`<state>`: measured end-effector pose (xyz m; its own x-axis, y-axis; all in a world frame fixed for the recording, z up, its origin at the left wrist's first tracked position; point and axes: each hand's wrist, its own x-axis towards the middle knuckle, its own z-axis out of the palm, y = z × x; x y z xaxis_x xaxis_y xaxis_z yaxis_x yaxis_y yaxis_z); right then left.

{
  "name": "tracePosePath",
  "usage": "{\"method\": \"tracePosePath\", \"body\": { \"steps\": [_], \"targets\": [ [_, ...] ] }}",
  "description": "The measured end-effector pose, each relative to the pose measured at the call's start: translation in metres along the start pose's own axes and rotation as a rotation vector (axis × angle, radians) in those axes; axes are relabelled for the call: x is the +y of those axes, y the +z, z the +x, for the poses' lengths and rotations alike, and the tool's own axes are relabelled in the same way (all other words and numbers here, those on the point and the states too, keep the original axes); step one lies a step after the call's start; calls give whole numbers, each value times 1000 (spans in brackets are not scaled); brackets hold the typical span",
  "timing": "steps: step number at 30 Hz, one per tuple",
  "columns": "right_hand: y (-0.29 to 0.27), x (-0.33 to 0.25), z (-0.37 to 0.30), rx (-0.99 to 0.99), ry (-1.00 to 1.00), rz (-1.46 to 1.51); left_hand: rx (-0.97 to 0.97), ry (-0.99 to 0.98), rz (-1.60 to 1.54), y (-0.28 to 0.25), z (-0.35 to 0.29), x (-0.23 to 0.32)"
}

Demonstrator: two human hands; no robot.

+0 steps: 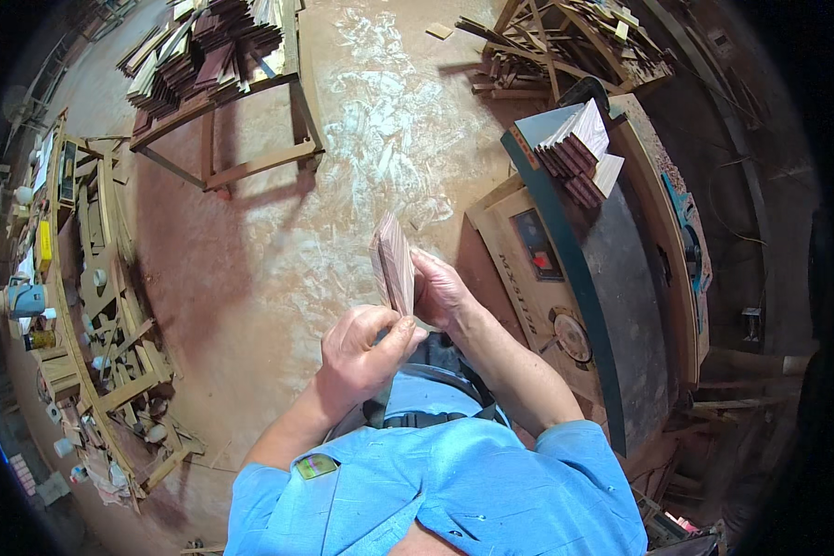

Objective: The person uses a hammer to separate a stack of small wooden pieces on a workbench, then carries them to a spindle sander. They repeatedly feed the pieces through the sander, turning them over to smooth multiple edges, and place the finished pieces into a nearby stack.

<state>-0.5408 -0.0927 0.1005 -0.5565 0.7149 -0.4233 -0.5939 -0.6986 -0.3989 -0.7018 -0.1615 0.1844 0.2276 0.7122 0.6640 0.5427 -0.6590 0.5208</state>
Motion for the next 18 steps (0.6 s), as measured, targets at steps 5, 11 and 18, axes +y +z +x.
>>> {"method": "tracePosePath", "body": {
  "steps": [5, 11, 18],
  "targets": [
    [1, 0, 0, 78, 38, -8, 2, -43, -13, 1, 7, -3],
    [-30, 0, -6, 67, -5, 35, -11, -46, -70, 15, 13, -1],
    [-60, -7, -34, 82, -70, 147, -78, 11, -121, 46, 18, 10]
  ]
}}
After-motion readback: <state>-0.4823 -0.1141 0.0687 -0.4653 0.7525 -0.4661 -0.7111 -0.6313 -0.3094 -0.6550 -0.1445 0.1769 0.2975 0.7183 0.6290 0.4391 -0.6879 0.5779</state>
